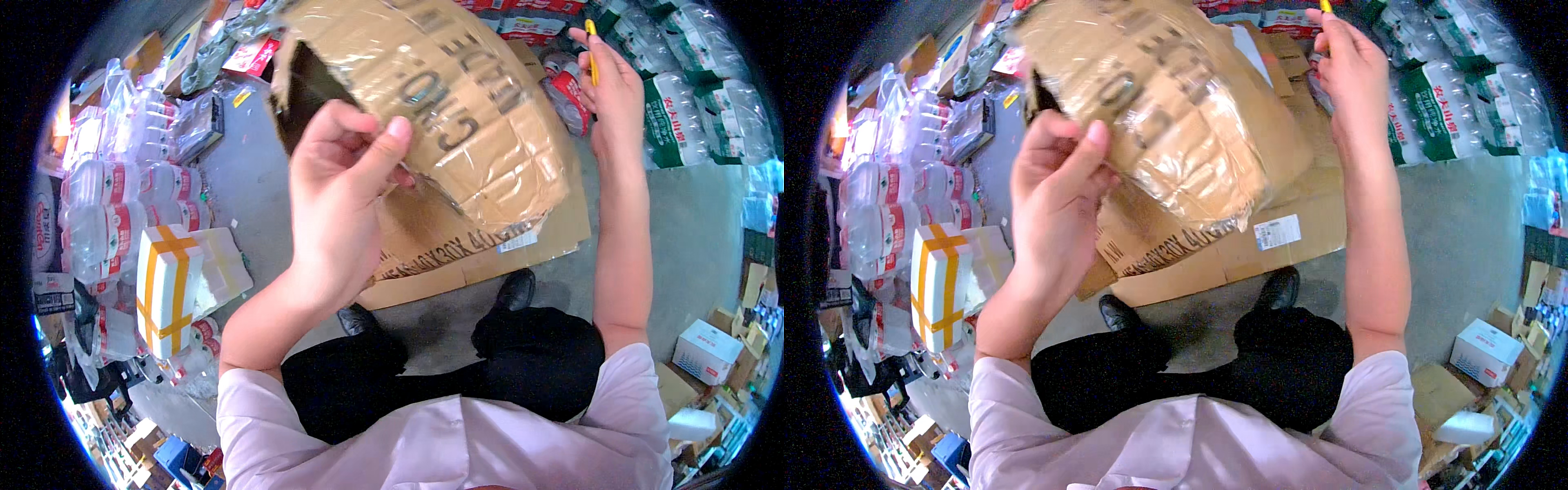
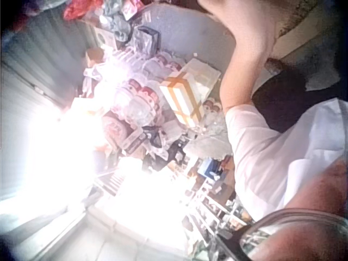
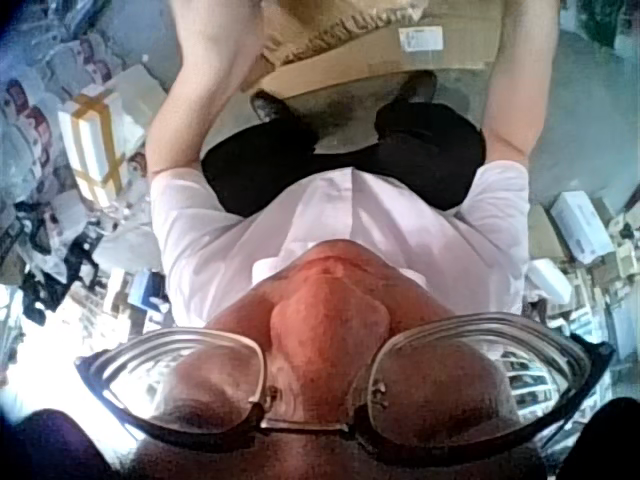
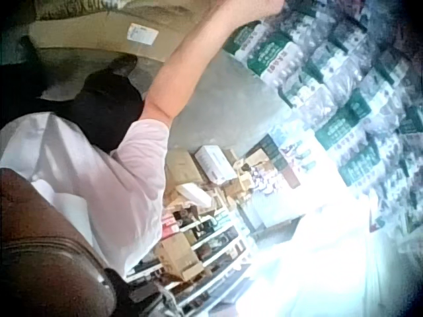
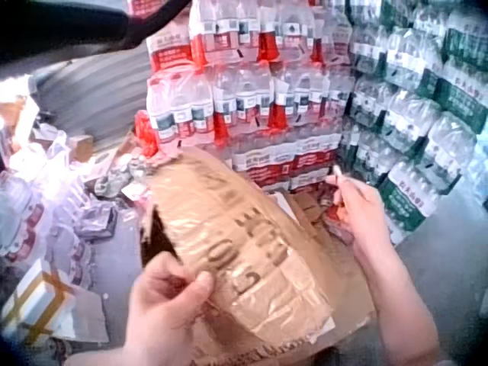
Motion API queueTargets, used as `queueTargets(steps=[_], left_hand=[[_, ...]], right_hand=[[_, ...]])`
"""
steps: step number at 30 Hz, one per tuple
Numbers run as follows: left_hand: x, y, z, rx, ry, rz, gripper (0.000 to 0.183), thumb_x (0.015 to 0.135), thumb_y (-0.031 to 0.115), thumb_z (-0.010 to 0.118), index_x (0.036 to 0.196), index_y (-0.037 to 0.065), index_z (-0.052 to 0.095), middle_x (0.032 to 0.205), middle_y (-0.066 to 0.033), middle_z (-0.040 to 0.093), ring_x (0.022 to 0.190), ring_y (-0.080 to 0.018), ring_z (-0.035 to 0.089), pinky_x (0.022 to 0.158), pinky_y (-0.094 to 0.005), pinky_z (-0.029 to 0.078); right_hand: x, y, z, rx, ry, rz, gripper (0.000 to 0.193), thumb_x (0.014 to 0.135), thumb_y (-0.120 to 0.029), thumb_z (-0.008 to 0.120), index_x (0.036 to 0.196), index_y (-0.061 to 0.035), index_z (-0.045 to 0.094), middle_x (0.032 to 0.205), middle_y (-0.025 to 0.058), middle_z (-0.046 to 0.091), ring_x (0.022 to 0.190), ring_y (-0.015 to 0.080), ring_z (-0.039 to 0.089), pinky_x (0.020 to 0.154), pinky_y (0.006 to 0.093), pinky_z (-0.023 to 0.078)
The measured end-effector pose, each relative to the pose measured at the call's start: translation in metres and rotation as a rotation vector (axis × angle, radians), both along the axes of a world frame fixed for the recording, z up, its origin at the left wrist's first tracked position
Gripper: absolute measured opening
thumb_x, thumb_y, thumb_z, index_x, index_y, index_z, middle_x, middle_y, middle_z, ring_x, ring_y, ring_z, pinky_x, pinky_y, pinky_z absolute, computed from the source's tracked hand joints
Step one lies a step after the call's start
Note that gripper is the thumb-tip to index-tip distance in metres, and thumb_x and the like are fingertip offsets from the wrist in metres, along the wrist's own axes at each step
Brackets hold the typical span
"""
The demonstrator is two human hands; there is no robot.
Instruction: The person breaks down cardboard boxes by cutting through packing tape with a utility knife and flattening the cardboard into a stack.
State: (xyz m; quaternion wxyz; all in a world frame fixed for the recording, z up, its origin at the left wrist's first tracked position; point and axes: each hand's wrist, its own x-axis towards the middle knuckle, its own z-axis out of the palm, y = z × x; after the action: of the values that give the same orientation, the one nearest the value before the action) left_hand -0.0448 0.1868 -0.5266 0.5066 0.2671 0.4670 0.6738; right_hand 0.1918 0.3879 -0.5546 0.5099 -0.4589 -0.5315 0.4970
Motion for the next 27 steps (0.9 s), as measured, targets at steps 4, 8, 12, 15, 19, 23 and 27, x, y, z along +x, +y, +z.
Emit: queueTargets(steps=[4, 8, 12, 15, 19, 23, 27], left_hand=[[0.009, -0.005, 0.024, 0.109, -0.025, 0.145, 0.014, 0.103, 0.007, 0.071, 0.100, 0.009, 0.058, 0.099, -0.0058, 0.073, 0.081, -0.0124, 0.070, 0.075, -0.0311, 0.062], [-0.001, 0.014, 0.016, 0.036, -0.107, 0.145, 0.014, 0.103, 0.010, 0.071, 0.100, 0.008, 0.058, 0.099, -0.0056, 0.072, 0.084, -0.0140, 0.069, 0.086, -0.0370, 0.064], [-0.013, 0.040, -0.010, 0.027, -0.174, 0.121, 0.013, 0.103, 0.012, 0.071, 0.100, 0.004, 0.062, 0.098, -0.0055, 0.070, 0.089, -0.0145, 0.068, 0.095, -0.0391, 0.061], [-0.018, 0.060, -0.016, 0.034, -0.174, 0.095, 0.011, 0.101, 0.008, 0.073, 0.098, 0.003, 0.065, 0.097, -0.0071, 0.072, 0.087, -0.0148, 0.069, 0.092, -0.0362, 0.062], [-0.022, 0.060, 0.000, 0.175, -0.021, 0.185, 0.010, 0.100, 0.005, 0.073, 0.099, 0.002, 0.064, 0.097, -0.0087, 0.074, 0.086, -0.0157, 0.073, 0.082, -0.0342, 0.064], [-0.014, 0.047, 0.014, 0.207, 0.097, 0.193, 0.002, 0.102, 0.004, 0.068, 0.101, 0.003, 0.069, 0.104, -0.0108, 0.076, 0.095, -0.0195, 0.075, 0.086, -0.0400, 0.066], [-0.021, 0.058, -0.002, 0.093, 0.061, 0.155, 0.010, 0.102, 0.005, 0.067, 0.108, -0.003, 0.067, 0.109, -0.0143, 0.075, 0.101, -0.0218, 0.075, 0.092, -0.0432, 0.065]], right_hand=[[0.015, -0.007, 0.029, 0.032, 0.020, -0.034, 0.038, 0.111, -0.026, 0.057, 0.138, -0.0001, 0.066, 0.085, -0.0061, 0.056, 0.056, -0.0010, 0.036, 0.048, 0.0189, 0.024], [0.010, -0.021, 0.052, 0.117, 0.001, -0.066, 0.039, 0.113, -0.027, 0.054, 0.139, -0.0003, 0.067, 0.084, -0.0059, 0.054, 0.057, 0.0002, 0.036, 0.051, 0.0198, 0.026], [-0.001, -0.032, 0.054, 0.208, -0.122, -0.002, 0.037, 0.111, -0.028, 0.060, 0.135, -0.0025, 0.070, 0.081, -0.0076, 0.056, 0.060, 0.0003, 0.038, 0.053, 0.0203, 0.028], [-0.012, -0.049, 0.049, 0.404, -0.542, 0.167, 0.025, 0.104, -0.022, 0.072, 0.120, -0.0027, 0.075, 0.081, -0.0059, 0.062, 0.068, 0.0016, 0.049, 0.060, 0.0193, 0.037], [-0.008, -0.071, 0.067, 0.434, -0.431, 0.266, 0.017, 0.103, -0.011, 0.072, 0.117, -0.0014, 0.069, 0.095, -0.0042, 0.066, 0.080, 0.0012, 0.055, 0.068, 0.0180, 0.041], [-0.006, -0.079, 0.083, 0.367, -0.558, 0.547, 0.013, 0.099, -0.009, 0.073, 0.109, -0.0015, 0.069, 0.089, -0.0041, 0.062, 0.077, 0.0013, 0.053, 0.066, 0.0175, 0.038], [-0.021, -0.053, 0.056, 0.402, -0.755, 0.439, 0.020, 0.096, -0.024, 0.077, 0.101, -0.0055, 0.071, 0.083, 0.0099, 0.067, 0.069, 0.0219, 0.063, 0.063, 0.0352, 0.046]])
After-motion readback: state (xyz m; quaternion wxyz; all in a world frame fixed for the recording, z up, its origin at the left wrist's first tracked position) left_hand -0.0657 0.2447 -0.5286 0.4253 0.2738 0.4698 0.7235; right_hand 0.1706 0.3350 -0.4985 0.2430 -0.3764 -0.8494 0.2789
